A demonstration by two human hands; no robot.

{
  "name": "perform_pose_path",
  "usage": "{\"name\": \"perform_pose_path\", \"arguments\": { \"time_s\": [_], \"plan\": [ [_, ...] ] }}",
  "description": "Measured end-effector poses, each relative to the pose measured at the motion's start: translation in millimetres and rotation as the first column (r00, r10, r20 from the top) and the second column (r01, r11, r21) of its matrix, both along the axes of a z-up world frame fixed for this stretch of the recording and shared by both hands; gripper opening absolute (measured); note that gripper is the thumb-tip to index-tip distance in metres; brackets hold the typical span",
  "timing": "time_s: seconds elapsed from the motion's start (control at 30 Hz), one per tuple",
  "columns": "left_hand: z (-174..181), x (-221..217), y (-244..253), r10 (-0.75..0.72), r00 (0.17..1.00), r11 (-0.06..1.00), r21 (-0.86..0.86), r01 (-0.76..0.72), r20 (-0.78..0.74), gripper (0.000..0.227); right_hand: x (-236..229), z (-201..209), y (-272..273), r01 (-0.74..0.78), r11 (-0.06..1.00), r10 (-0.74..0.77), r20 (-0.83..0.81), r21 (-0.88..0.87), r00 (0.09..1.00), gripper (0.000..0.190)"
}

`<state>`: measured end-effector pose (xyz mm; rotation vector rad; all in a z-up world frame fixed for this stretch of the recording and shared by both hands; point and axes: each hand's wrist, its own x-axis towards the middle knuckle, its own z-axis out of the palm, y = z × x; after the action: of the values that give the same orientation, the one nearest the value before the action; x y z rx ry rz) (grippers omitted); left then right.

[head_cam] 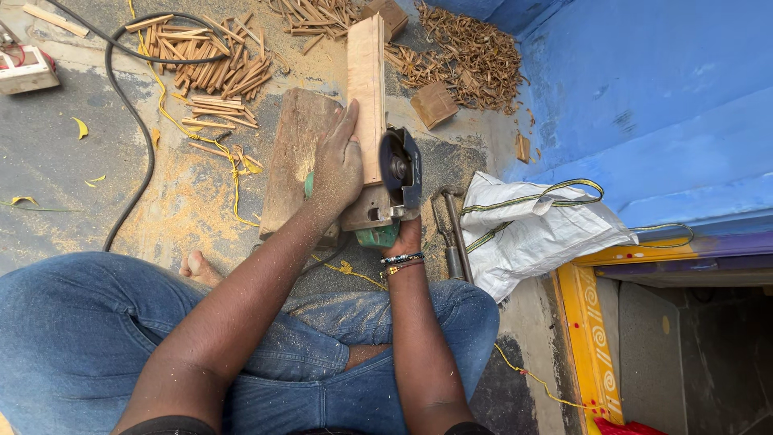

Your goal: The person measures pieces of wood using a tape measure and a pencil, then uses a small circular saw to cut the wood while sitting on the floor of a workshop area.

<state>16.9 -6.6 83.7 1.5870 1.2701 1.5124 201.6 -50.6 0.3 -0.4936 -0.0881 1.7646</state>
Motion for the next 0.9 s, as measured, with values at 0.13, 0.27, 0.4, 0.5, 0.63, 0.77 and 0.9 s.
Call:
{"name": "perform_pose_path", "arguments": {
  "time_s": [0.13,0.27,0.4,0.5,0.63,0.77,0.9],
  "plan": [
    [4.4,-0.4,-2.5,-0.055,0.997,0.994,-0.097,0.05,-0.049,0.065,-2.7,6.1,-0.6,0.002,1.0,-0.002,0.044,0.0,0.999,0.061],
    [6.0,-2.1,-3.5,-0.061,0.997,0.993,-0.1,0.055,-0.054,0.065,-4.2,8.1,-1.4,0.005,1.0,-0.008,0.106,0.025,0.994,0.061],
    [4.7,-2.4,-4.6,-0.05,0.996,0.995,-0.088,0.043,-0.077,0.065,-3.1,7.0,-2.8,0.006,0.999,-0.008,0.069,0.034,0.998,0.06],
    [3.9,-2.4,-5.5,-0.041,0.995,0.997,-0.07,0.034,-0.09,0.065,-4.1,7.6,-3.0,0.022,1.0,-0.022,0.094,0.004,0.995,0.062],
    [3.2,-1.8,-6.9,-0.041,0.995,0.996,-0.084,0.033,-0.096,0.065,-5.5,9.5,-3.3,0.021,1.0,-0.021,0.099,-0.001,0.995,0.063],
    [3.6,-1.9,-7.9,-0.046,0.994,0.996,-0.079,0.038,-0.101,0.066,-5.2,8.4,-2.6,0.022,1.0,-0.022,0.09,0.001,0.996,0.063],
    [2.9,-1.7,-10.0,-0.046,0.994,0.997,-0.067,0.039,-0.103,0.066,-3.1,3.9,-1.5,0.016,1.0,-0.016,0.076,-0.003,0.997,0.063]
  ]
}}
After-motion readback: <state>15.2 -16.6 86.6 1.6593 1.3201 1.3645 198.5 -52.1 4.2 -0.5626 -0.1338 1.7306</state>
